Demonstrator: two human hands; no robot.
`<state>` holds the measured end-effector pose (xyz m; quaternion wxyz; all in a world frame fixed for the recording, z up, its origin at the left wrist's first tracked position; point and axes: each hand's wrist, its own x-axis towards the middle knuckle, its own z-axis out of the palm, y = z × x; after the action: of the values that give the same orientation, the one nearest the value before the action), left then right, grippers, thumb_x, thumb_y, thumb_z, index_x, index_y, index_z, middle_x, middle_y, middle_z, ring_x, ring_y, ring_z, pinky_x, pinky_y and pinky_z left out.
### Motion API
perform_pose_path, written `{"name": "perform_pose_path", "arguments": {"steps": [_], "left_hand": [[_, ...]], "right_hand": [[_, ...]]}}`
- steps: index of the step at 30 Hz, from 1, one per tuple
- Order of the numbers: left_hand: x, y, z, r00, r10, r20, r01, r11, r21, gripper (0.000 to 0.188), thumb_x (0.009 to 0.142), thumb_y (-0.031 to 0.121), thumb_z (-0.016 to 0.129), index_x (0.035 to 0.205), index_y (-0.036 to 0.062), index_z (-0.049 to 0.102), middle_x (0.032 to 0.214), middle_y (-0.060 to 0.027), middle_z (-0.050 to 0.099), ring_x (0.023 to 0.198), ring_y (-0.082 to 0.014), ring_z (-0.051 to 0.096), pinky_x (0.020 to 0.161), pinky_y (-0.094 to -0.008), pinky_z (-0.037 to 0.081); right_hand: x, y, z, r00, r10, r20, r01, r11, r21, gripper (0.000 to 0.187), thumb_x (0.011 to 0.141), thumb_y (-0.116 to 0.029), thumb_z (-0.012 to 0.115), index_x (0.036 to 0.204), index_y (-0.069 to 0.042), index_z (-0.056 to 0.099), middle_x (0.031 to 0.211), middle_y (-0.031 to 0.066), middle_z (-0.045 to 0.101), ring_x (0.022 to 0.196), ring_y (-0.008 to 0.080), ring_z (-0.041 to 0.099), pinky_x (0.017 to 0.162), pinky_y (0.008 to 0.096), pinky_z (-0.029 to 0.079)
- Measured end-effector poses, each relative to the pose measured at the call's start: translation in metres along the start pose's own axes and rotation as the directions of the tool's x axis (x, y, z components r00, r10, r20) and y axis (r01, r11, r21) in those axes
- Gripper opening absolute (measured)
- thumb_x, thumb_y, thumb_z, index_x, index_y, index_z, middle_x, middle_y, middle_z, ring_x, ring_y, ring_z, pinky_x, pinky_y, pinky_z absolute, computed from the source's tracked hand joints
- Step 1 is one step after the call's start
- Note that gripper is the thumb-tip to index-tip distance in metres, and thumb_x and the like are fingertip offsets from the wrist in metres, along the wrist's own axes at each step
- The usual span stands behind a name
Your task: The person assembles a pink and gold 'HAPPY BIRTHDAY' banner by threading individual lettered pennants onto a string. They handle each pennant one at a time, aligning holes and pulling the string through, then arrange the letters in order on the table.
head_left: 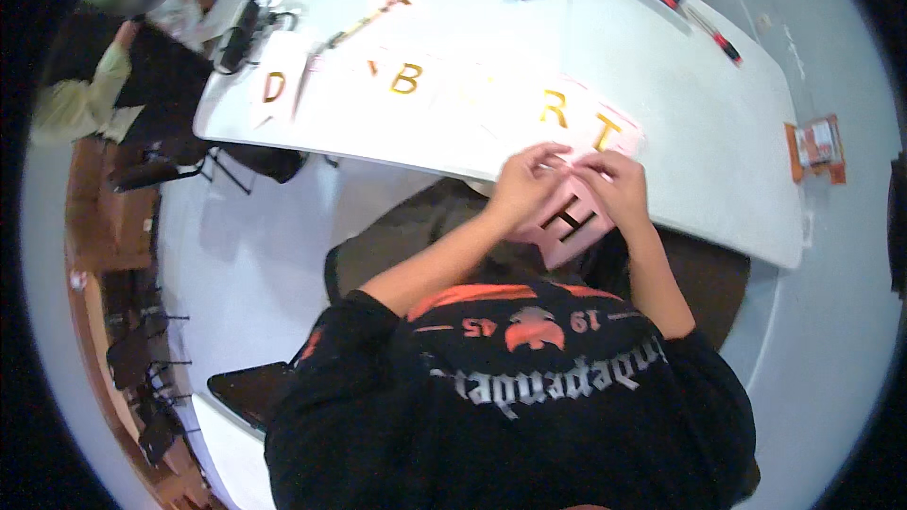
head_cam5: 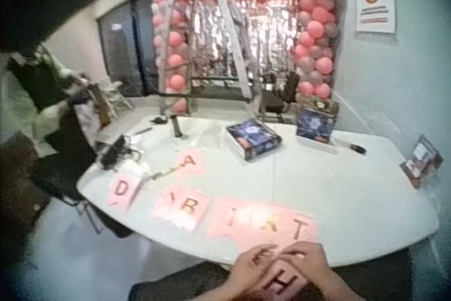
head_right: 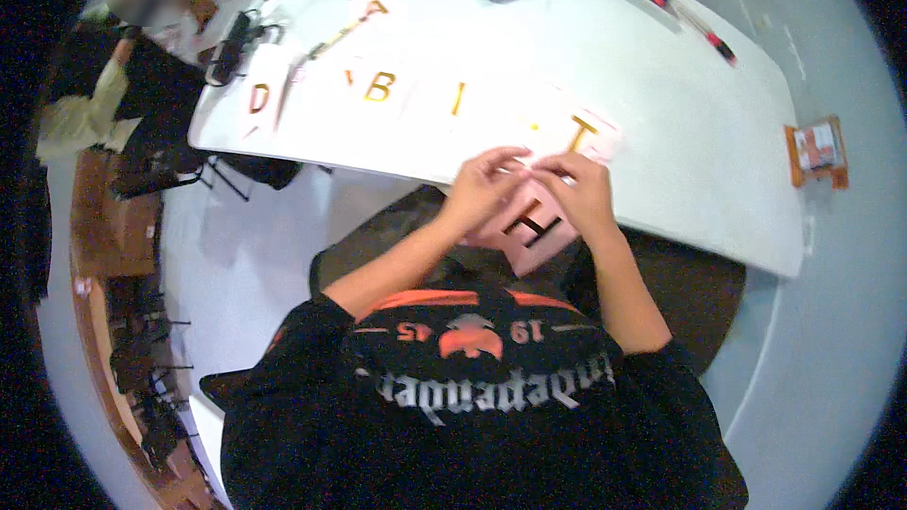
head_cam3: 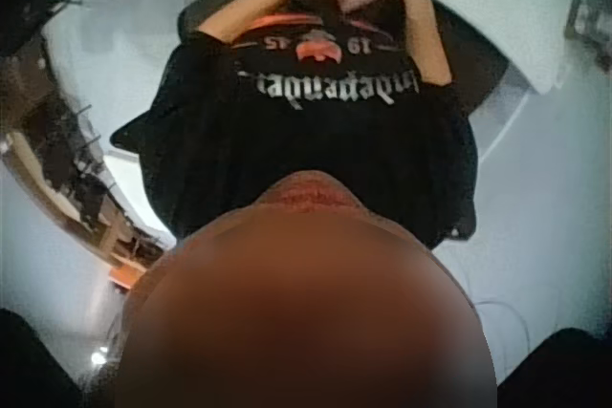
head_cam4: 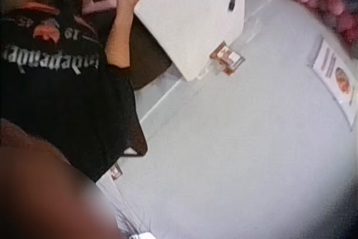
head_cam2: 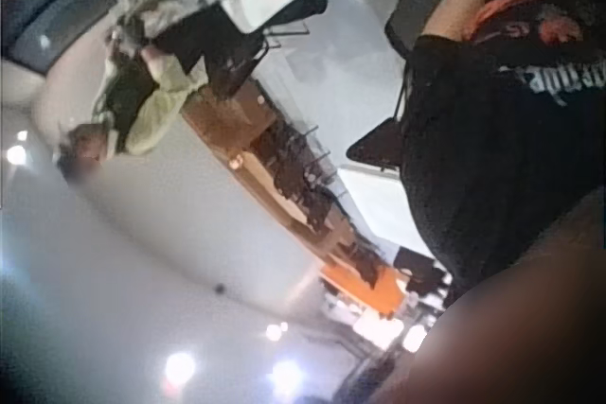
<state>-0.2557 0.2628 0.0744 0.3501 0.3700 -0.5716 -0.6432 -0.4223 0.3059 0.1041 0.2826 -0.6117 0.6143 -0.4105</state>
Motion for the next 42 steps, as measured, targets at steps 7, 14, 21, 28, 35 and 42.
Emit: {"name": "perform_pose_path", "arguments": {"steps": [7,14,21,28,35,42], "left_hand": [[0.008,-0.021,-0.003,0.989,0.079,-0.129,-0.066,0.993,0.097,0.026,0.082,0.009,0.063,0.107,0.0045,0.062,0.084,-0.0031,0.062,0.072,-0.0071,0.057,0.062,-0.0204,0.047],[0.026,-0.022,0.005,0.992,-0.029,0.122,0.053,0.978,-0.202,0.029,0.085,0.005,0.057,0.114,0.0029,0.055,0.091,-0.0057,0.060,0.084,-0.0152,0.064,0.068,-0.0263,0.055],[0.095,-0.043,-0.051,0.894,0.447,0.023,-0.397,0.768,0.503,0.033,0.073,-0.003,0.057,0.105,0.0031,0.057,0.106,-0.0134,0.058,0.102,-0.0339,0.053,0.088,-0.0374,0.043],[0.113,-0.068,-0.178,0.929,0.290,-0.229,0.213,0.086,0.973,0.057,0.089,0.047,0.043,0.135,0.0134,0.038,0.144,-0.0092,0.030,0.134,-0.0328,0.023,0.104,-0.0564,0.018],[0.094,-0.046,-0.178,0.906,0.309,-0.290,0.249,0.165,0.954,0.061,0.084,0.046,0.052,0.132,0.0100,0.039,0.135,-0.0126,0.040,0.122,-0.0329,0.040,0.096,-0.0513,0.031],[0.115,0.001,-0.223,0.640,0.010,-0.769,0.706,0.387,0.593,0.084,0.053,0.043,0.084,0.117,0.0048,0.045,0.110,-0.0161,0.054,0.104,-0.0301,0.054,0.078,-0.0392,0.048]], "right_hand": [[0.008,-0.014,-0.002,0.993,-0.015,-0.118,0.041,0.976,0.215,0.008,0.084,-0.007,0.058,0.089,-0.002,0.056,0.102,0.0111,0.061,0.099,0.0189,0.056,0.089,0.0324,0.043],[0.010,-0.020,-0.100,0.970,0.098,-0.221,0.013,0.892,0.452,0.009,0.094,-0.014,0.047,0.094,-0.005,0.048,0.070,0.0003,0.047,0.059,0.0068,0.046,0.064,0.0273,0.051],[0.045,0.053,-0.136,0.787,-0.007,-0.617,0.175,0.961,0.212,0.011,0.094,-0.014,0.048,0.097,-0.003,0.050,0.073,0.0012,0.050,0.063,0.0074,0.047,0.056,0.0196,0.039],[0.078,0.180,-0.070,0.632,0.017,-0.775,-0.263,0.945,-0.194,0.014,0.093,-0.019,0.047,0.102,-0.010,0.053,0.078,0.0059,0.060,0.074,0.0182,0.059,0.067,0.0309,0.046],[0.137,0.220,-0.091,0.816,0.006,-0.578,-0.280,0.879,-0.387,0.020,0.095,-0.028,0.044,0.102,-0.013,0.053,0.083,0.0065,0.063,0.077,0.0234,0.062,0.068,0.0353,0.047],[0.210,0.190,-0.222,0.668,-0.152,-0.729,-0.301,0.840,-0.451,0.021,0.095,-0.030,0.043,0.101,-0.013,0.054,0.082,0.0052,0.064,0.071,0.0227,0.061,0.063,0.0367,0.046]]}}
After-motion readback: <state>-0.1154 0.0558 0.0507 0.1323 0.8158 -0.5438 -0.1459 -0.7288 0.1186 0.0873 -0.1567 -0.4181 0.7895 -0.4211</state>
